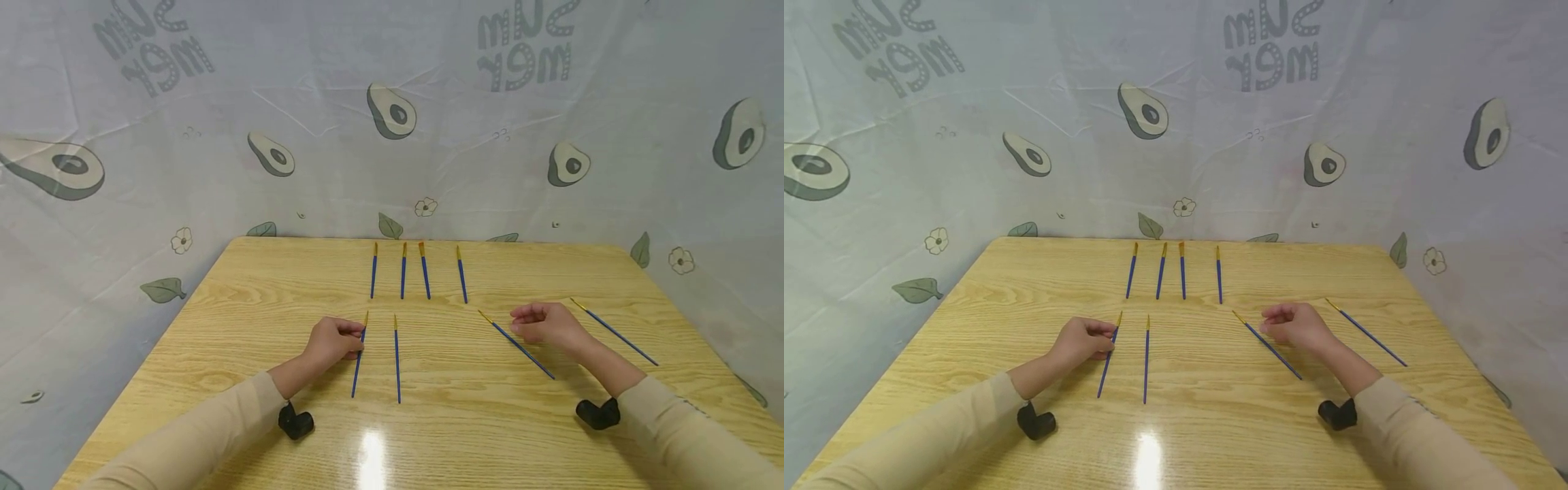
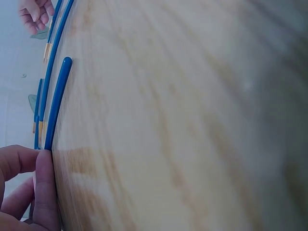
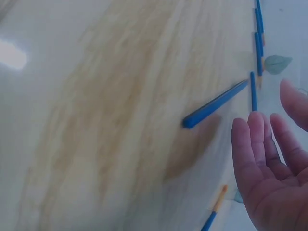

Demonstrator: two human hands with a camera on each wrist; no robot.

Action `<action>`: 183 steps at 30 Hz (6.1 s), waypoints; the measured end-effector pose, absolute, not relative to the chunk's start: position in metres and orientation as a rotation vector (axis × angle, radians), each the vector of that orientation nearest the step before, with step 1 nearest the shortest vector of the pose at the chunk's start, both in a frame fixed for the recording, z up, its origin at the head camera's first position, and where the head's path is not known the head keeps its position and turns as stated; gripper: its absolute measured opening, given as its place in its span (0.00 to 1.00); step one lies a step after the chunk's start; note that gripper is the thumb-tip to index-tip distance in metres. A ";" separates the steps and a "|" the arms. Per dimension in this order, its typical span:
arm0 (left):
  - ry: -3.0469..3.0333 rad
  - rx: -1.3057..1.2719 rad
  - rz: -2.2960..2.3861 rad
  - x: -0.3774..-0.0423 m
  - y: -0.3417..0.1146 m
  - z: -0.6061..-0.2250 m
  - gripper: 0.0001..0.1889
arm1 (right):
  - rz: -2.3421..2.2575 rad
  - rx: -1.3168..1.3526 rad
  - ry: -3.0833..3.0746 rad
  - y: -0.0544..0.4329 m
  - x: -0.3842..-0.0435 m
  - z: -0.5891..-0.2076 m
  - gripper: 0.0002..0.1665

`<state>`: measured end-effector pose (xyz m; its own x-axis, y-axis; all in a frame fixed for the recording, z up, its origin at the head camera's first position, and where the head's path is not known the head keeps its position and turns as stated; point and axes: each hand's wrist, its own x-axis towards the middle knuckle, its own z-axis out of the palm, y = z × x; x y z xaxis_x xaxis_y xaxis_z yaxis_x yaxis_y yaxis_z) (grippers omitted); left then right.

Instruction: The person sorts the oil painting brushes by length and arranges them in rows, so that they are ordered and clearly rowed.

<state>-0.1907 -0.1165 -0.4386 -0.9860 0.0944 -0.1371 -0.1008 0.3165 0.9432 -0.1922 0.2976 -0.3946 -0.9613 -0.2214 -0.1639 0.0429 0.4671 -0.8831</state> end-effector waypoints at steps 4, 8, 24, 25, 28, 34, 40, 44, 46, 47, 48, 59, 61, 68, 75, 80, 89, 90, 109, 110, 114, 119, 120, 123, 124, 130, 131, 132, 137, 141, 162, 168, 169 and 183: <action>2.395 -0.012 1.753 -0.190 -0.117 -0.438 0.15 | -1.509 -0.134 2.436 0.300 -0.193 -0.399 0.29; 2.386 -0.023 1.756 -0.190 -0.117 -0.438 0.15 | -1.522 -0.132 2.413 0.301 -0.193 -0.403 0.28; 2.398 -0.041 1.749 -0.190 -0.114 -0.435 0.15 | -1.420 -0.102 2.467 0.292 -0.189 -0.410 0.28; 2.398 -0.043 1.749 -0.189 -0.115 -0.435 0.15 | -1.405 -0.111 2.489 0.291 -0.189 -0.412 0.28; 2.397 -0.043 1.749 -0.189 -0.114 -0.435 0.15 | -1.354 -0.102 2.581 0.287 -0.189 -0.416 0.27; 2.405 -0.035 1.746 -0.189 -0.114 -0.438 0.15 | -1.251 -0.084 2.729 0.283 -0.188 -0.421 0.25; 2.407 -0.043 1.741 -0.189 -0.114 -0.439 0.15 | -1.219 -0.073 2.754 0.284 -0.187 -0.422 0.24; 2.403 -0.049 1.745 -0.189 -0.114 -0.438 0.15 | -1.225 -0.072 2.750 0.284 -0.188 -0.422 0.23; 2.406 -0.050 1.746 -0.189 -0.115 -0.439 0.15 | -1.246 -0.071 2.737 0.284 -0.189 -0.422 0.23; 2.408 -0.051 1.747 -0.189 -0.115 -0.439 0.15 | -1.251 -0.067 2.736 0.284 -0.189 -0.421 0.23; 2.409 -0.050 1.748 -0.189 -0.115 -0.439 0.15 | -1.256 -0.065 2.734 0.283 -0.189 -0.421 0.23; 2.400 -0.037 1.750 -0.189 -0.115 -0.439 0.14 | -1.256 -0.044 2.730 0.281 -0.190 -0.416 0.19; 2.395 -0.035 1.754 -0.189 -0.115 -0.439 0.15 | -1.268 -0.023 2.714 0.282 -0.191 -0.416 0.19; 2.387 -0.033 1.749 -0.189 -0.114 -0.438 0.15 | -1.371 0.090 2.582 0.277 -0.189 -0.407 0.23; 2.395 -0.038 1.756 -0.190 -0.115 -0.438 0.15 | -1.409 0.033 2.541 0.259 -0.187 -0.398 0.20; 2.394 -0.035 1.755 -0.188 -0.115 -0.438 0.15 | -1.443 0.015 2.521 0.247 -0.183 -0.399 0.20; 2.381 -0.032 1.764 -0.189 -0.114 -0.438 0.15 | -1.539 0.059 2.459 0.213 -0.176 -0.398 0.17; 2.379 -0.029 1.765 -0.189 -0.114 -0.438 0.15 | -1.545 0.063 2.453 0.209 -0.175 -0.397 0.17; 2.385 -0.016 1.765 -0.188 -0.114 -0.436 0.15 | -1.637 0.166 2.378 0.172 -0.173 -0.404 0.14; 2.387 -0.016 1.763 -0.188 -0.115 -0.436 0.15 | -1.647 0.179 2.375 0.170 -0.173 -0.404 0.13; 2.393 -0.012 1.756 -0.188 -0.114 -0.436 0.15 | -1.665 0.216 2.384 0.166 -0.172 -0.407 0.12; 2.390 -0.005 1.759 -0.189 -0.114 -0.436 0.15 | -1.682 0.239 2.394 0.160 -0.173 -0.411 0.11; 2.386 -0.005 1.761 -0.189 -0.115 -0.436 0.15 | -1.680 0.242 2.399 0.158 -0.173 -0.412 0.10; 2.376 -0.007 1.770 -0.189 -0.115 -0.438 0.14 | -1.672 0.231 2.408 0.154 -0.172 -0.415 0.11; 2.374 -0.009 1.772 -0.189 -0.115 -0.438 0.14 | -1.666 0.225 2.412 0.153 -0.172 -0.416 0.11; 2.372 -0.008 1.771 -0.189 -0.114 -0.440 0.14 | -1.647 0.198 2.441 0.150 -0.168 -0.417 0.10; 2.373 -0.010 1.770 -0.189 -0.114 -0.439 0.14 | -1.643 0.201 2.448 0.149 -0.168 -0.417 0.10; 2.375 -0.014 1.767 -0.189 -0.114 -0.439 0.14 | -1.639 0.199 2.455 0.149 -0.168 -0.417 0.09; 2.391 -0.034 1.754 -0.189 -0.114 -0.437 0.14 | -1.635 0.172 2.483 0.146 -0.169 -0.420 0.09; 2.398 -0.034 1.744 -0.189 -0.114 -0.437 0.14 | -1.623 0.161 2.520 0.144 -0.169 -0.422 0.09; 2.402 -0.047 1.737 -0.188 -0.116 -0.437 0.15 | -1.568 0.129 2.608 0.137 -0.169 -0.425 0.07; 2.386 -0.040 1.754 -0.187 -0.116 -0.438 0.15 | -1.584 0.117 2.602 0.138 -0.166 -0.424 0.07; 2.387 -0.040 1.753 -0.187 -0.116 -0.438 0.15 | -1.589 0.114 2.597 0.138 -0.165 -0.424 0.08; 2.405 -0.034 1.734 -0.188 -0.113 -0.437 0.15 | -1.720 0.155 2.527 0.144 -0.163 -0.427 0.09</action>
